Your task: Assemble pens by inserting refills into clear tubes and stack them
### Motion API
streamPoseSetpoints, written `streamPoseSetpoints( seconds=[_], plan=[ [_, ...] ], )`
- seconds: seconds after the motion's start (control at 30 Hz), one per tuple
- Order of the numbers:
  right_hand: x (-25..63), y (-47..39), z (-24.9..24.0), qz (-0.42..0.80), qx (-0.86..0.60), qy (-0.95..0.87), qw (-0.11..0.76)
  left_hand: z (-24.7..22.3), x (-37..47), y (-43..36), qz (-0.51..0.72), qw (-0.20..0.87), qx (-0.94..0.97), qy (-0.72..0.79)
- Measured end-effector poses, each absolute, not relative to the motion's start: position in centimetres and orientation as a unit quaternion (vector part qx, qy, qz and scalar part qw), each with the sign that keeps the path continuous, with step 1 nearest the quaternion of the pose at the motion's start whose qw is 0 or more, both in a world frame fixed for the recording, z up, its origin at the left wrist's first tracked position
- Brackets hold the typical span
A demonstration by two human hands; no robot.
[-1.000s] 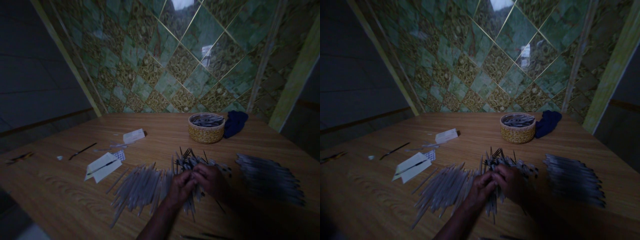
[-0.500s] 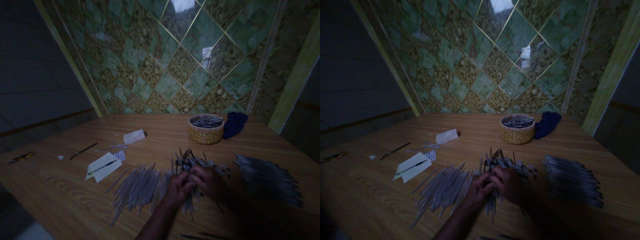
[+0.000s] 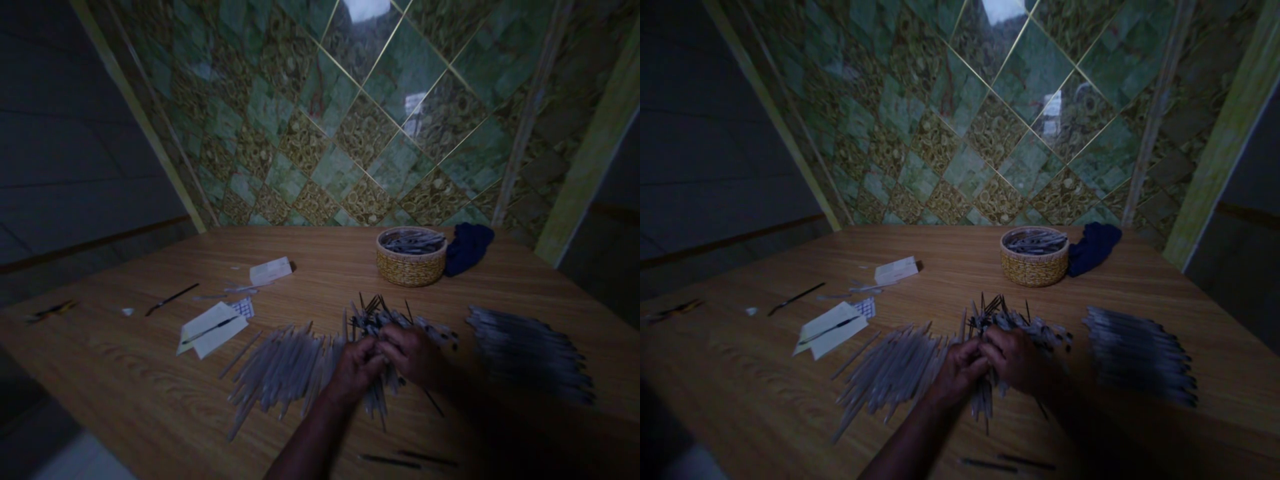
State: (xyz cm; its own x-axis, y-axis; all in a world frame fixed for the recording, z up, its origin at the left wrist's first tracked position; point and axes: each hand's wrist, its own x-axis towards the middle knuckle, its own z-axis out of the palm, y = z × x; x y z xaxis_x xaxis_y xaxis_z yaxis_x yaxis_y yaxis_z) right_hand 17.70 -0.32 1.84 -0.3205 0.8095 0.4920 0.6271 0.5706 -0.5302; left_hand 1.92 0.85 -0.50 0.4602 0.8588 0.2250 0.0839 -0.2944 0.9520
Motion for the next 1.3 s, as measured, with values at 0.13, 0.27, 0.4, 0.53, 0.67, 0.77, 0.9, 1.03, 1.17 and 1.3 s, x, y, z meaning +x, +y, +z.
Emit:
streamPoseSetpoints(
  seconds=[0.13, 0.27, 0.4, 0.53, 0.67, 0.77, 0.9, 1.03, 1.17, 1.3],
  plan=[
    [17.6, 0.0, 1.8, 0.116, -0.428, -0.818, 0.365, 0.2, 1.5, 1.1, 0.375, 0.511, 0.703, 0.322],
    [17.3, 0.4, 1.9, 0.142, -0.422, -0.818, 0.365, 0.6, 0.8, 1.4, 0.350, 0.520, 0.718, 0.302],
    [17.2, 0.3, 1.9, 0.162, -0.412, -0.816, 0.371, 0.2, 0.3, 1.7, 0.309, 0.525, 0.732, 0.303],
    [17.4, 0.0, 2.3, 0.161, -0.410, -0.834, 0.332, -0.1, 0.3, 1.7, 0.272, 0.516, 0.752, 0.306],
    [17.7, -0.3, 3.0, 0.145, -0.416, -0.852, 0.282, -0.5, 0.3, 1.8, 0.246, 0.495, 0.785, 0.281],
    [17.7, -0.5, 3.1, 0.114, -0.430, -0.858, 0.255, -0.7, 0.2, 1.9, 0.237, 0.470, 0.805, 0.274],
    [17.7, -0.4, 2.6, 0.091, -0.426, -0.867, 0.243, -0.8, 0.4, 1.9, 0.233, 0.425, 0.828, 0.281],
    [18.0, -0.1, 2.0, 0.087, -0.417, -0.867, 0.259, -0.5, 0.6, 1.8, 0.242, 0.395, 0.843, 0.273],
    [18.2, 0.3, 1.7, 0.085, -0.411, -0.864, 0.279, -0.4, 0.7, 2.1, 0.235, 0.367, 0.856, 0.278],
    [18.4, 0.8, 1.4, 0.092, -0.423, -0.854, 0.290, -0.5, 0.9, 2.2, 0.224, 0.341, 0.861, 0.304]
  ],
)
